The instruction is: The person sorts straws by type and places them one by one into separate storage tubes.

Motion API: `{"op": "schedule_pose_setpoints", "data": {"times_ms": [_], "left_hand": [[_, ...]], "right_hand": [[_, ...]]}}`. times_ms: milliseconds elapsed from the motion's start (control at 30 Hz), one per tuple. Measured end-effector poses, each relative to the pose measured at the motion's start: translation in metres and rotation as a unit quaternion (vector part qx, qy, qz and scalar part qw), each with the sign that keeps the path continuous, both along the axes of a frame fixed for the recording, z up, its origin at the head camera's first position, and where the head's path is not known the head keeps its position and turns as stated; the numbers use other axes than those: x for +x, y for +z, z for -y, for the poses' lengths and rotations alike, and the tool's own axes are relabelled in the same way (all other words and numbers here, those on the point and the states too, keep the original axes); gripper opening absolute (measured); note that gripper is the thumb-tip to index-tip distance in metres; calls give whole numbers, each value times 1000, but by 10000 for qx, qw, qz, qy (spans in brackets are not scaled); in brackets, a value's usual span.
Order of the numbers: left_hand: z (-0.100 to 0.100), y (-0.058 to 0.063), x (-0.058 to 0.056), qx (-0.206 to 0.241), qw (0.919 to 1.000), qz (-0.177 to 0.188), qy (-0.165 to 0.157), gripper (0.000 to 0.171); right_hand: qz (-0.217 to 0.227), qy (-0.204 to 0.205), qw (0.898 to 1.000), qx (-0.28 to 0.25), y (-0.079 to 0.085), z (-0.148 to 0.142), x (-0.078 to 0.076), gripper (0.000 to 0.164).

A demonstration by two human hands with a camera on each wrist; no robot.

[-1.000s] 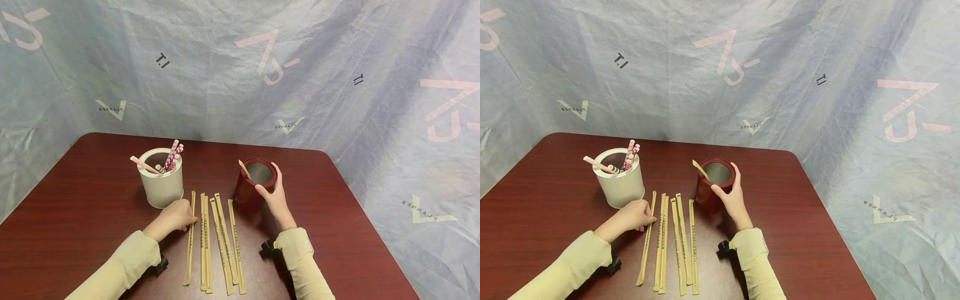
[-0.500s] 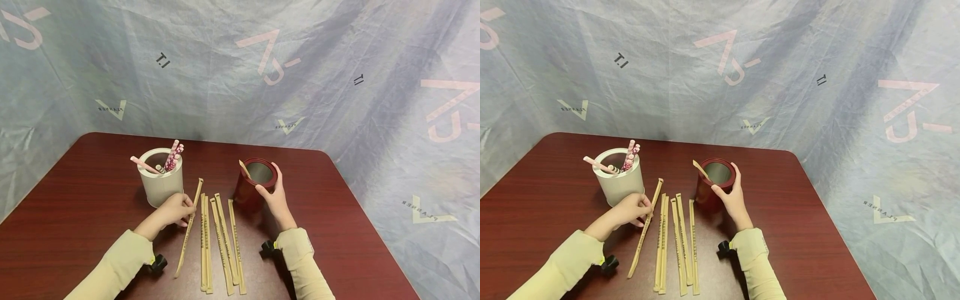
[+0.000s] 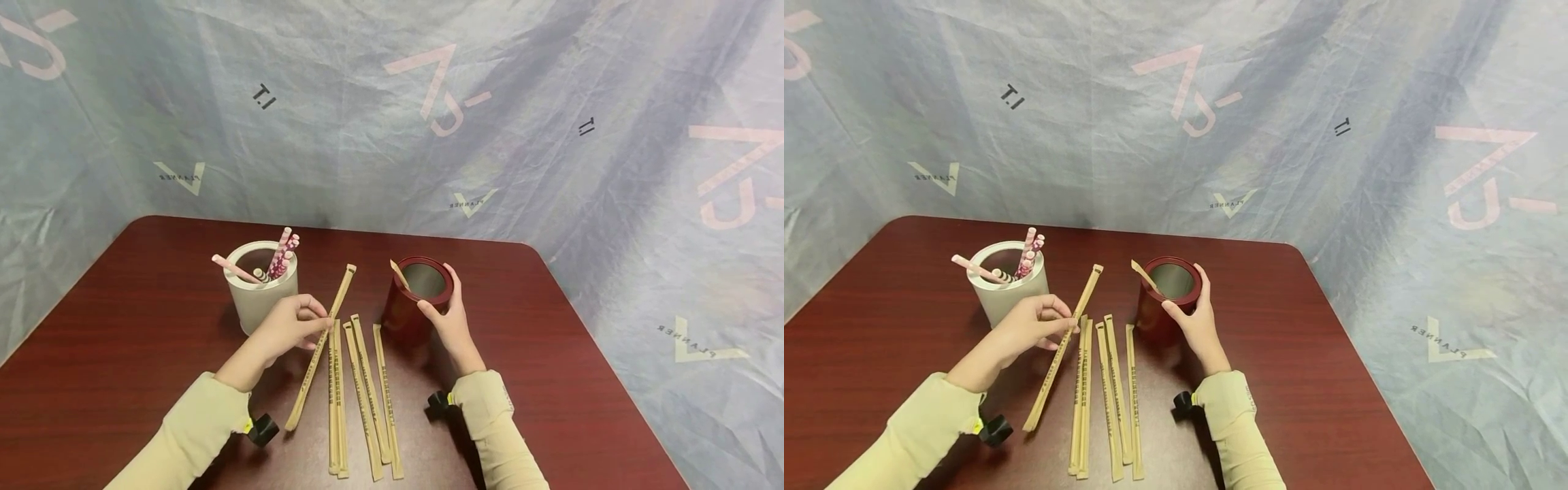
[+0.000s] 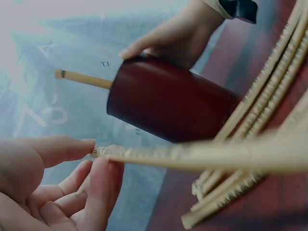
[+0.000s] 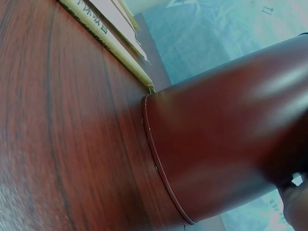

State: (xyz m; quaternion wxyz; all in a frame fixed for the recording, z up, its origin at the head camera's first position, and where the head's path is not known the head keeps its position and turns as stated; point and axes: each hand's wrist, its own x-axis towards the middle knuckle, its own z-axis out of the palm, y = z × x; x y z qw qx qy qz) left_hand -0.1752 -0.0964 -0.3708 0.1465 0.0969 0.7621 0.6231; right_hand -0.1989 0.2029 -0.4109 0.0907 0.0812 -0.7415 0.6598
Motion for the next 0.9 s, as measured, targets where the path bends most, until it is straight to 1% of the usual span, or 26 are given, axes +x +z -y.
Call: {"op": "schedule_pose_setpoints", "data": {"times_ms": [167, 233, 333, 400, 433, 500, 567, 633, 700, 767, 833, 900], "left_hand": [[-3, 16, 1, 263, 9991, -267, 219, 31], [-5, 24, 1, 378, 9976, -442, 366, 36], [-8, 36, 2, 614, 9926, -753, 726, 39], [-11, 43, 2, 746, 9859, -1063, 1054, 36], [-13, 47, 2, 820, 9813, -1230, 1230, 33], [-16, 51, 2, 1004, 9687, -1580, 1629, 26], [-18, 56, 3, 1154, 9537, -1928, 2001, 17], [-22, 58, 2, 1439, 9377, -2133, 2334, 11], [-25, 60, 1, 1889, 9233, -2221, 2502, 14], [-29, 61, 0, 2266, 9085, -2374, 2586, 21], [-34, 62, -1, 2709, 8937, -2511, 2546, 24], [-38, 62, -1, 2959, 8818, -2709, 2481, 24]], "right_hand": [[-3, -2, 10000, -11, 0, 1, 1, 80], [3, -6, 10000, 0, 0, 0, 1, 80], [3, -15, 10000, 21, 0, 0, 1, 80], [16, -22, 10000, 28, 0, 0, 1, 79], [19, -22, 10000, 31, 0, 0, 1, 79], [16, -15, 10000, 32, 0, 0, 1, 79], [15, -16, 10000, 38, 1, 0, 1, 79], [15, -16, 10000, 43, 1, 0, 2, 79], [18, -26, 10000, 54, 1, 0, 2, 79], [23, -30, 10000, 59, 1, 0, 2, 78], [36, -33, 10000, 70, 0, 0, 2, 78], [49, -28, 10000, 76, 0, 0, 1, 78]]}}
